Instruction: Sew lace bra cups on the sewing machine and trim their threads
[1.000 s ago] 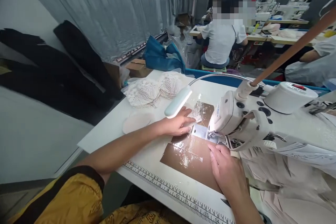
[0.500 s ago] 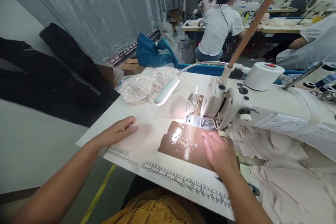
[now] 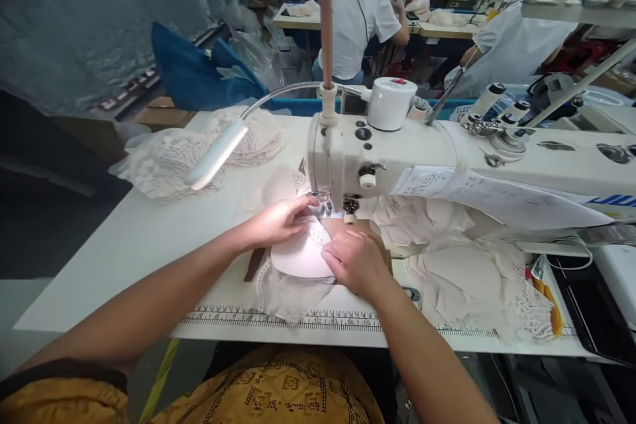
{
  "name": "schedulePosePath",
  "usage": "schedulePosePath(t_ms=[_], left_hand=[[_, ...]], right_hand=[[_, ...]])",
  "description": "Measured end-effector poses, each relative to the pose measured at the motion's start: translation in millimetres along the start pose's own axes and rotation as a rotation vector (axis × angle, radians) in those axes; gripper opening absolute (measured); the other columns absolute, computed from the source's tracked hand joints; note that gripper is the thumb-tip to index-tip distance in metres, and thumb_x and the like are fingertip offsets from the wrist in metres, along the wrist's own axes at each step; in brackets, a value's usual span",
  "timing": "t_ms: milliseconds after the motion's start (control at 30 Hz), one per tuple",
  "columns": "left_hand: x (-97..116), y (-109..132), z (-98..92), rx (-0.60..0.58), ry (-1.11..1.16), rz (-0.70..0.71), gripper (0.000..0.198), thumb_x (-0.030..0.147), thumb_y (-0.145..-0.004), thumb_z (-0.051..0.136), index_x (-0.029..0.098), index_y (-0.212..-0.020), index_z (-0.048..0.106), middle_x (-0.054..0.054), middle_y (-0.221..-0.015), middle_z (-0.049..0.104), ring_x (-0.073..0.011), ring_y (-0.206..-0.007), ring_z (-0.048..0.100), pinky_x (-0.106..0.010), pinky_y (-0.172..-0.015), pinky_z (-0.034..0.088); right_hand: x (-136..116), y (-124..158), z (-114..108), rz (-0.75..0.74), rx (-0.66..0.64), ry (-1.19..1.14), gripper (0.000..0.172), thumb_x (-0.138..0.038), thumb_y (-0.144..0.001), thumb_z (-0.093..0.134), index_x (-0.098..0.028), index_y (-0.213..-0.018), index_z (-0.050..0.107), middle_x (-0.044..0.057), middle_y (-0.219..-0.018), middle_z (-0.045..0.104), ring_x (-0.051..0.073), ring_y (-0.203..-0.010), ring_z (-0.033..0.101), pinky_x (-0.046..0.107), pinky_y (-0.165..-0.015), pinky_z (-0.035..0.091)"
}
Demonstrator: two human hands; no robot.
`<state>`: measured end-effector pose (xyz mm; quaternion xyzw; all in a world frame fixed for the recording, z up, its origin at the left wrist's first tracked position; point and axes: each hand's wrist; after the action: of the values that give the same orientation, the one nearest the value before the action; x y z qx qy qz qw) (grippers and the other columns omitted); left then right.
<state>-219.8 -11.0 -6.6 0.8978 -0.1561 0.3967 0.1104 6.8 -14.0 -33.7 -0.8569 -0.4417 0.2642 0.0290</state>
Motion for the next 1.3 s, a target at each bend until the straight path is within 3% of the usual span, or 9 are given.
schedulePosePath(t_ms=[100,233,333,433,567,767,1133,1300], left_hand=[[-7,-5,-0.3,0.096,-0.049,-0.024,0.030,0.013,-0.080,0.053,0.014,-0.110,0.054,-0.003,-0.084,0.066,-0.0173,-0.077,0.065,-0.028,-0.070,0.052],[-5,-16,4.9,0.093,-0.102,0.034,0.014,0.012,-0.079,0.055,0.016,-0.092,0.056,0.001,-0.077,0.066,-0.0137,-0.068,0.063,-0.023,-0.061,0.049],[1,-16,5.2,0.138,-0.149,0.036,0.009,0.011,-0.080,0.053,0.016,-0.086,0.057,-0.001,-0.076,0.065,-0.0148,-0.068,0.061,-0.025,-0.061,0.048],[10,-4,4.2,0.210,-0.330,0.136,0.015,0.015,-0.088,0.048,0.015,-0.095,0.061,-0.006,-0.083,0.065,-0.0187,-0.077,0.061,-0.030,-0.067,0.050],[17,14,14.8,0.122,-0.591,0.327,0.024,0.019,-0.095,0.042,0.013,-0.105,0.064,-0.011,-0.097,0.069,-0.0219,-0.088,0.063,-0.035,-0.076,0.054],[0,12,28.6,0.126,-0.695,0.348,0.035,0.024,-0.096,0.044,0.004,-0.120,0.061,-0.017,-0.126,0.062,-0.0302,-0.113,0.058,-0.046,-0.092,0.054],[-20,-11,0.9,0.053,-0.620,0.520,0.037,0.025,-0.095,0.048,0.007,-0.123,0.062,-0.017,-0.125,0.064,-0.0270,-0.112,0.061,-0.043,-0.098,0.050],[-15,-12,-10.1,-0.028,-0.668,0.550,0.033,0.015,-0.095,0.043,0.008,-0.121,0.062,-0.017,-0.126,0.062,-0.0276,-0.112,0.059,-0.045,-0.096,0.048]], right_hand=[[-1,-2,2,0.027,0.012,0.058,0.029,-0.021,-0.091,0.049,-0.019,-0.068,0.066,0.001,-0.065,0.058,0.014,-0.064,0.048,0.027,-0.064,0.033],[-3,-5,3,0.102,0.055,0.127,0.019,-0.027,-0.092,0.052,-0.019,-0.093,0.070,0.004,-0.082,0.064,0.017,-0.075,0.053,0.029,-0.067,0.034],[-3,-7,3,0.156,0.025,0.222,0.021,-0.027,-0.091,0.053,-0.021,-0.105,0.068,0.005,-0.090,0.065,0.019,-0.076,0.053,0.029,-0.066,0.033],[-3,-8,4,0.175,-0.009,0.265,0.018,-0.025,-0.091,0.053,-0.020,-0.098,0.069,0.005,-0.089,0.064,0.019,-0.076,0.053,0.030,-0.066,0.033],[-3,-9,5,0.186,-0.025,0.270,0.017,-0.022,-0.089,0.054,-0.019,-0.098,0.068,0.004,-0.086,0.063,0.018,-0.077,0.053,0.030,-0.066,0.034],[-4,-11,5,0.220,-0.023,0.247,0.023,-0.025,-0.091,0.053,-0.020,-0.109,0.067,0.004,-0.092,0.065,0.018,-0.074,0.054,0.030,-0.062,0.034],[-11,-21,8,0.335,-0.037,0.331,0.034,-0.029,-0.093,0.051,-0.022,-0.124,0.064,0.007,-0.109,0.069,0.020,-0.081,0.062,0.029,-0.062,0.041],[-9,-20,5,0.322,-0.027,0.273,0.032,-0.020,-0.092,0.047,-0.021,-0.117,0.067,0.008,-0.100,0.070,0.020,-0.078,0.063,0.028,-0.061,0.043]])
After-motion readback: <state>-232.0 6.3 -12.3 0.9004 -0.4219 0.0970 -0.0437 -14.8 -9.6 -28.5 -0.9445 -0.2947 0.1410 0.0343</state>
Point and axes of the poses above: each hand's wrist, its own y-axis away from the middle knuckle, its own z-axis out of the palm, x = y × z
